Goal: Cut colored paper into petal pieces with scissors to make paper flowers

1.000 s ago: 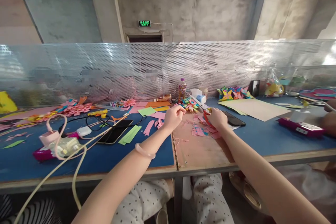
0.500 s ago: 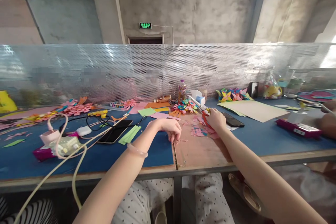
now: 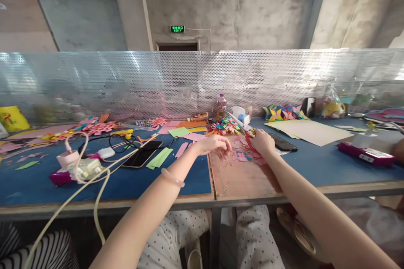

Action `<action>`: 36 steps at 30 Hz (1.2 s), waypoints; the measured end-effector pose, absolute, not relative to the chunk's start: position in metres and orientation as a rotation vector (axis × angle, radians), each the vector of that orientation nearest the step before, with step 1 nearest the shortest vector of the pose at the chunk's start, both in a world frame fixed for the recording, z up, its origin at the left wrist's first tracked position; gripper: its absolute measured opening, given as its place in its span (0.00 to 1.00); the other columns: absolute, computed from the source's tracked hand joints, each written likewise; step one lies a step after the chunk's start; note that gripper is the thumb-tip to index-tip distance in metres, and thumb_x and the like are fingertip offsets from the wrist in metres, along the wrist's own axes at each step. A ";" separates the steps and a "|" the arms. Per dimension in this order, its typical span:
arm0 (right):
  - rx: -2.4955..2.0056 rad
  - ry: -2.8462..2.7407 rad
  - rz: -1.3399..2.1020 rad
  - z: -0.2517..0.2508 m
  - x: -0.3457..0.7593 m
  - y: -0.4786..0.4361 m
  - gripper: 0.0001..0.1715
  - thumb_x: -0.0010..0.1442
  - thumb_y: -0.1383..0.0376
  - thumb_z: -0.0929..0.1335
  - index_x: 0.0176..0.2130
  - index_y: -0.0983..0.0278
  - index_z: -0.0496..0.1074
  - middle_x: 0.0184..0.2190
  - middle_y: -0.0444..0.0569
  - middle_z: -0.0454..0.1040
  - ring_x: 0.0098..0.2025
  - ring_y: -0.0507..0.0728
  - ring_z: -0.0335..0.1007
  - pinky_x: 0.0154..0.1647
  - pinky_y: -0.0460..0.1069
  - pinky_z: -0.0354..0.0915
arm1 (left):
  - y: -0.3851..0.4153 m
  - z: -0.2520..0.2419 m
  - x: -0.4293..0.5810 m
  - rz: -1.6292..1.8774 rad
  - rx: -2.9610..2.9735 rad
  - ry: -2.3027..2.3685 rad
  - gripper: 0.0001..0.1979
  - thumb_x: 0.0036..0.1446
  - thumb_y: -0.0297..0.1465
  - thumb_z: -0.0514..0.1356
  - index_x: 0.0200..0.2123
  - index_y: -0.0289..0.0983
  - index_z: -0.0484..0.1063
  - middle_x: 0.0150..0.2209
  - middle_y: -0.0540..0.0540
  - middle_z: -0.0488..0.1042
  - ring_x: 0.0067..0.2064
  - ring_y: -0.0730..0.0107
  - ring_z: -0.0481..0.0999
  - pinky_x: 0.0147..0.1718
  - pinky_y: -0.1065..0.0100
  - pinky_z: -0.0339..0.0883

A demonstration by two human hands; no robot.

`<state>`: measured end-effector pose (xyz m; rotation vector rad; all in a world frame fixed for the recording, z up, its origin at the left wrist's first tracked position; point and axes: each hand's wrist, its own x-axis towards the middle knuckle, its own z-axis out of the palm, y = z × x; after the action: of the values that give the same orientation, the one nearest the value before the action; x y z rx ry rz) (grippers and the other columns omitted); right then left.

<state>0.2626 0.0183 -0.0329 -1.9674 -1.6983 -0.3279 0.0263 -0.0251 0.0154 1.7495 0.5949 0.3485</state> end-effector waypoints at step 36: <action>-1.887 -1.808 -0.406 -0.034 0.257 0.016 0.25 0.56 0.50 0.57 0.40 0.65 0.69 0.41 0.55 0.70 0.37 0.60 0.68 0.31 0.49 0.60 | 0.022 0.020 -0.089 0.291 2.292 1.851 0.13 0.45 0.38 0.59 0.29 0.34 0.73 0.25 0.49 0.72 0.26 0.73 0.66 0.24 0.73 0.54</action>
<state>0.2572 0.0157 -0.0337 -1.8868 -1.8083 -0.4059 -0.0886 0.0220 0.0205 2.2920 1.8513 0.2909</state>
